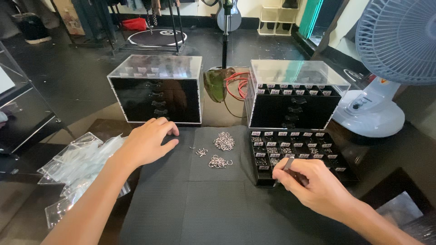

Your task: The person uses tweezers to pick up small metal jewelry findings from a table and place them into labeled compartments of a black organizer tray. The person repeatedly transfers items from a loose pile into the tray's sections.

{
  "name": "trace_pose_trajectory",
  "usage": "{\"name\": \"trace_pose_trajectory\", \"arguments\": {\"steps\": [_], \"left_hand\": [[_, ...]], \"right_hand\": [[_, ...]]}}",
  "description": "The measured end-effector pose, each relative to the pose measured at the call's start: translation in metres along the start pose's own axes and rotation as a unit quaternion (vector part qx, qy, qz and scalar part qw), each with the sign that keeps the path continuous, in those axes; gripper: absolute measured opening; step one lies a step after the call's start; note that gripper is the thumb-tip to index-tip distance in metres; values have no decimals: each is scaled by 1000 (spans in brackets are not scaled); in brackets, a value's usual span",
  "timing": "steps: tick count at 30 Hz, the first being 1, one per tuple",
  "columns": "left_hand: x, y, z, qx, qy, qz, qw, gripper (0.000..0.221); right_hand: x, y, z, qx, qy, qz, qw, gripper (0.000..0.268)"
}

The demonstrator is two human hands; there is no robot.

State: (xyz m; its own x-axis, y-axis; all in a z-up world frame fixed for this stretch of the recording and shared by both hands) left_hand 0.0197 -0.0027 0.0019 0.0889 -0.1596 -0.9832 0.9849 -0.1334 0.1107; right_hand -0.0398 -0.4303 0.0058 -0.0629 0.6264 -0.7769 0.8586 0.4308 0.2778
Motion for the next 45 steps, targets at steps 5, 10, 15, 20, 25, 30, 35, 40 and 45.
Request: {"name": "trace_pose_trajectory", "arguments": {"steps": [5, 10, 15, 20, 25, 30, 35, 40, 45], "left_hand": [[-1, -2, 1, -7, 6, -5, 1000, 25], [4, 4, -3, 3, 15, 10, 1000, 25], [4, 3, -6, 24, 19, 14, 999, 23], [3, 3, -9, 42, 16, 27, 999, 21], [3, 4, -13, 57, 15, 30, 998, 19], [3, 2, -13, 72, 11, 53, 996, 19], [6, 3, -16, 72, -3, 53, 996, 18], [6, 3, -16, 69, 4, 48, 996, 18], [-1, 0, -11, 59, -11, 33, 998, 21]], "right_hand": [[-1, -2, -3, 34, 2, 0, 999, 29], [-7, 7, -6, -63, 113, 44, 991, 29], [-4, 30, -15, -3, 314, 71, 947, 13], [19, 79, -84, -10, 212, 60, 975, 8], [66, 132, -101, -52, 132, 34, 989, 6], [97, 161, -101, -15, 78, 15, 997, 10], [108, 164, -99, 1, 83, 2, 997, 11], [108, 166, -99, 6, 81, 6, 997, 12], [104, 166, -105, 8, 52, -5, 999, 10]]}}
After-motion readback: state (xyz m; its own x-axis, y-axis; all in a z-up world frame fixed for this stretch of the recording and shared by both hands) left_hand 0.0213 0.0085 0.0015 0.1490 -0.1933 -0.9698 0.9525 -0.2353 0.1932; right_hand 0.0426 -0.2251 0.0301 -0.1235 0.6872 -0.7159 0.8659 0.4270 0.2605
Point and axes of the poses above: each hand's wrist, its own y-axis towards the middle knuckle, its own x-axis out of the palm, z = x × y, the point moved 2 cm from there along y, towards the middle knuckle, and after that the axes turned 1 degree about z, right-handed, at the moved point
